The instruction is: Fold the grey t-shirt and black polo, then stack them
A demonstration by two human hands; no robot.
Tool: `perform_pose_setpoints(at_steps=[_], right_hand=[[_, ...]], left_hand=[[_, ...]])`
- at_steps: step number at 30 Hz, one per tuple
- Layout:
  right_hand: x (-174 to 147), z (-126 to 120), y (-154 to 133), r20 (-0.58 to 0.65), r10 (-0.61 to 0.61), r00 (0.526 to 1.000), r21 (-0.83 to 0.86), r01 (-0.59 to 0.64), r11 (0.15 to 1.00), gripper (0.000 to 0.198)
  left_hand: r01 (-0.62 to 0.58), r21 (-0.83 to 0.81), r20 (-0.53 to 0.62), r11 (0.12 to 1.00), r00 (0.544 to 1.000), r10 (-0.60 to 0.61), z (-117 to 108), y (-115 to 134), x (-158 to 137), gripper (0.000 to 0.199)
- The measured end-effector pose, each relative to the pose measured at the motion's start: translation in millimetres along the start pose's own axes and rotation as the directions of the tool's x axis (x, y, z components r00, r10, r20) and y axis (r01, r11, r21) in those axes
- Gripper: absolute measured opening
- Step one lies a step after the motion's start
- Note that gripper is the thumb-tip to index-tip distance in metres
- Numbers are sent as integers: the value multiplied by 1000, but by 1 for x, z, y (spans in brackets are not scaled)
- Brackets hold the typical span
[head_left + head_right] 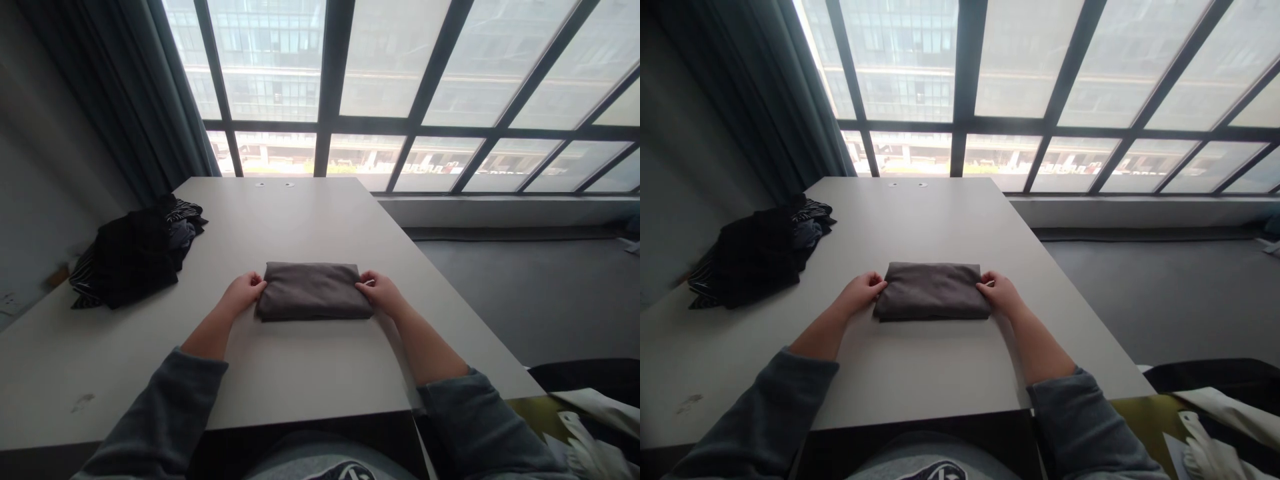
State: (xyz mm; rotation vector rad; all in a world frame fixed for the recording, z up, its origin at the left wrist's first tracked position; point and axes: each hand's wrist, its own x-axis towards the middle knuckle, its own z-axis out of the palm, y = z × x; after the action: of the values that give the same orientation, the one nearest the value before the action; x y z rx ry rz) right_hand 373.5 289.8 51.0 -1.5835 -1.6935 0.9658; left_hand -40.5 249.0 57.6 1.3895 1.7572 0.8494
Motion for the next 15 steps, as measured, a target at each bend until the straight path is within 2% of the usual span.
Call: perform_pose_setpoints(at_steps=[2, 4, 8, 11, 13, 15], right_hand=[[2, 2, 0, -63, -64, 996, -119, 56, 991, 33], [4, 4, 0, -97, -118, 988, -167, 101, 981, 31], [6, 3, 1, -105, -156, 982, -189, 135, 973, 26], [10, -3, -4, -103, -157, 982, -266, 125, 956, 20], [14, -6, -20, -121, -242, 963, -377, 181, 908, 20], [20, 0, -48, -69, -402, 913, -486, 321, 813, 23]], left_hand=[[-51, 256, -17, 965, 998, 57, -1, 2, -3, 25], [-74, 352, -8, 933, 997, 83, -1, 6, -7, 24], [-88, 313, -47, 946, 993, 108, 0, 13, -13, 22], [51, 299, -47, 953, 998, -39, 0, 16, -16, 31], [86, 330, 13, 940, 995, -95, 0, 18, -21, 37], [45, 346, 45, 937, 997, -65, 0, 21, -31, 39]])
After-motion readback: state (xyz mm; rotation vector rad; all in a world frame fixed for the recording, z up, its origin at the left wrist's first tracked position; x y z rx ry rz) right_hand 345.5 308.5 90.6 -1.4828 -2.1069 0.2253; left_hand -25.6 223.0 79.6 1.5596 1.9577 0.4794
